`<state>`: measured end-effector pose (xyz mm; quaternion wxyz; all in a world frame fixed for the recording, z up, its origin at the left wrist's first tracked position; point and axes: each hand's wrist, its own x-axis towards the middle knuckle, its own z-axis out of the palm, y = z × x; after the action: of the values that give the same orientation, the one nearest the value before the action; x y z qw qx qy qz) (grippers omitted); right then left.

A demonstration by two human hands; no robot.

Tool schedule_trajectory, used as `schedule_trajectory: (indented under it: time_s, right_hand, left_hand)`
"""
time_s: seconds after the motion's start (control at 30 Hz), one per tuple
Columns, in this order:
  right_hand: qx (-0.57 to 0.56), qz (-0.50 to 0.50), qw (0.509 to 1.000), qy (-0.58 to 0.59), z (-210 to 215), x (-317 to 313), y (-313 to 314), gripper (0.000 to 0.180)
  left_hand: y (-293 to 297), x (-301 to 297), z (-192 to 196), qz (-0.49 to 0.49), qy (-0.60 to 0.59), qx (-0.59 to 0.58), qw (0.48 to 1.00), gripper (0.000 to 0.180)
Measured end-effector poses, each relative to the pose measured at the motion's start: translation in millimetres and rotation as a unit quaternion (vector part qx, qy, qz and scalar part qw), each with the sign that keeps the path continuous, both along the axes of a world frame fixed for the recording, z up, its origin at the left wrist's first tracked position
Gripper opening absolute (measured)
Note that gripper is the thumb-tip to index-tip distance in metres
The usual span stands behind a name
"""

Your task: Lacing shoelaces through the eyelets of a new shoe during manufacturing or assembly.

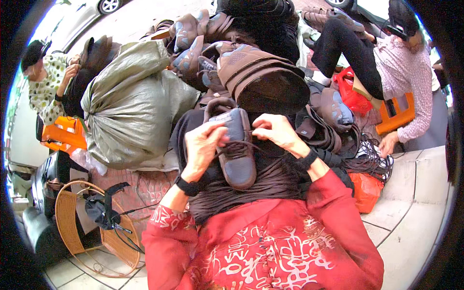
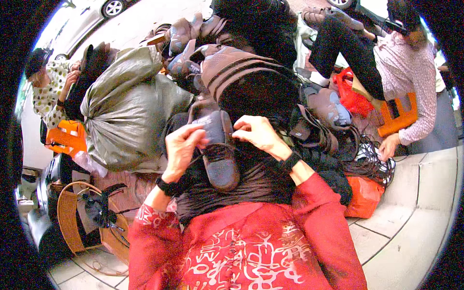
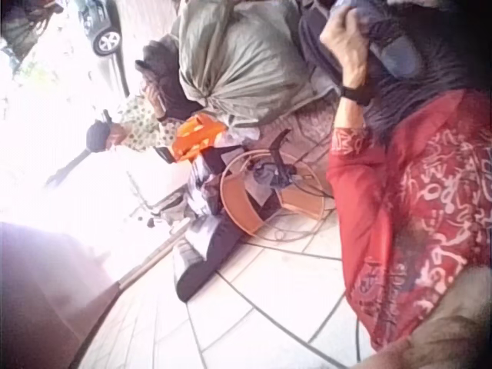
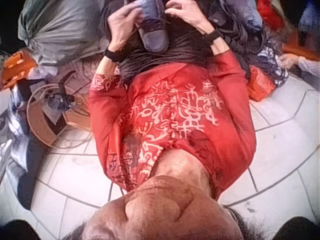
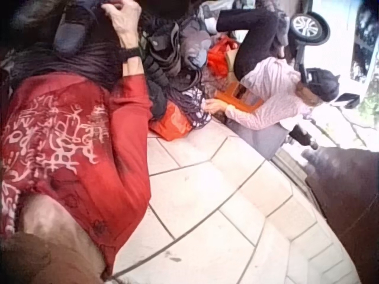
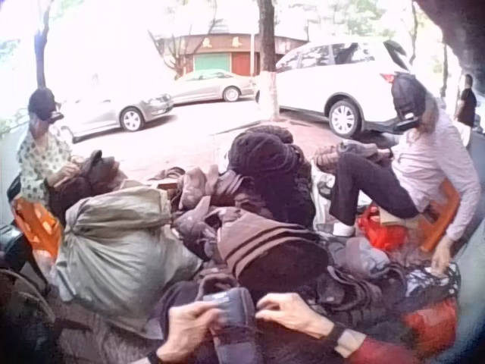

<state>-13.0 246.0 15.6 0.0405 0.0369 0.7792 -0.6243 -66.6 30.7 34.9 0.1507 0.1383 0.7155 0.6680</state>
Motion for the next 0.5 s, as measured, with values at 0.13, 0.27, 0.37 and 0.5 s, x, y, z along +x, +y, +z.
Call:
schedule_trajectory:
  time_s: [0.13, 0.27, 0.37, 0.5]
  right_hand:
    - [0.283, 0.020, 0.914, 0.289, 30.6, -8.0, -23.7, 0.018]
    - [0.307, 0.113, 0.883, 0.337, 27.5, -15.2, -59.2, 0.017]
    - [0.324, 0.148, 0.879, 0.317, 19.3, -13.8, -65.2, 0.018]
    - [0.356, 0.153, 0.866, 0.317, 16.5, -12.0, -68.0, 0.023]
  left_hand:
    - [-43.4, -0.2, -21.8, 0.052, -0.054, -0.004, 0.997, 0.009]
    - [-45.1, 12.9, -37.6, -0.015, -0.122, -0.048, 0.991, 0.009]
    - [-43.0, 15.1, -40.8, -0.020, -0.145, -0.026, 0.989, 0.010]
    - [-47.6, 15.8, -42.1, -0.028, -0.158, -0.001, 0.987, 0.011]
